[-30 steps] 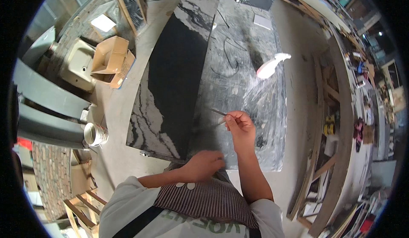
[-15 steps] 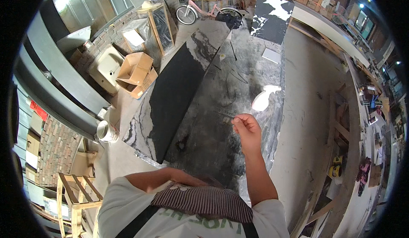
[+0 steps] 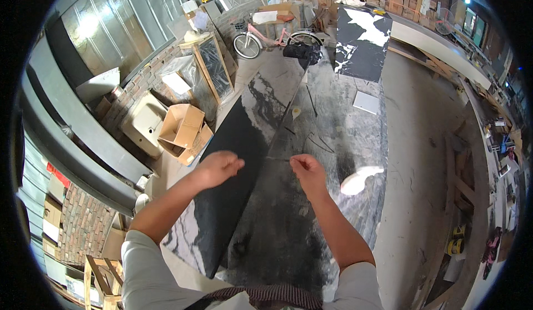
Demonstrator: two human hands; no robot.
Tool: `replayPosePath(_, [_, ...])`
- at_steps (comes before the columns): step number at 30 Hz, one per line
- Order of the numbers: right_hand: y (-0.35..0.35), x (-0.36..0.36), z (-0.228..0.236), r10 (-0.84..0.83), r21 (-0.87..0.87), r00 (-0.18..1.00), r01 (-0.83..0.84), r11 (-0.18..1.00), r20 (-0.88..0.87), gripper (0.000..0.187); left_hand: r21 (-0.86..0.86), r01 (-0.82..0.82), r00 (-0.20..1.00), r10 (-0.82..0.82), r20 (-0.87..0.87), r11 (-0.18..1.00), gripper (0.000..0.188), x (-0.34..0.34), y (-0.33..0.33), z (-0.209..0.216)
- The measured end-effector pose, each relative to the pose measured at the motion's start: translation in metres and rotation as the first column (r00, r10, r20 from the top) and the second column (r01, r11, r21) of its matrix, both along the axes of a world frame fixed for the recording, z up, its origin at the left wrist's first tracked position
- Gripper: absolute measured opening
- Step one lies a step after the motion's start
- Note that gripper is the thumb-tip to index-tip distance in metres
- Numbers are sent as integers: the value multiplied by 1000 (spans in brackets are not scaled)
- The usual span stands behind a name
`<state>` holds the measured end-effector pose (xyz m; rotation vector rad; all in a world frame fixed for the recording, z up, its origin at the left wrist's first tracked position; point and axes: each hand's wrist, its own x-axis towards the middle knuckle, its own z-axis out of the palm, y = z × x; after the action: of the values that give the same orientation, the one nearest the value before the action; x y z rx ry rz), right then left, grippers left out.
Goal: The person uses a small metal tool to peel a dark film or coating from a large flat panel. They work along the edges and corners, lifting and removing sections of the material. The person moves around the panel to access different areas and continues peeling until the end of the clip.
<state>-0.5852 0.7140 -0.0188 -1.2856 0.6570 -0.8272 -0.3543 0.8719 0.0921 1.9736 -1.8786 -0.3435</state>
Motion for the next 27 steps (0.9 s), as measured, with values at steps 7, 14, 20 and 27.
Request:
replayPosePath(7, [-115,111,-58,-147,35,976,155,987,-160,23,-183,-95,991,75,-113,978,15,88,-171,-87])
replayPosePath(14, [-216,173,-86,-200,152,963,228,962,-181,23,-246,-288,943,230,-239,925,24,111,-288,-143])
replayPosePath(20, [-253,206,-102,-237,193,967,250,949,-91,27,-304,-364,930,324,-175,881,25,124,-336,-178])
replayPosePath(27, [-272,219,-112,-234,53,952,249,967,-195,29,-176,-449,891,453,-24,876,17,111,-355,-160])
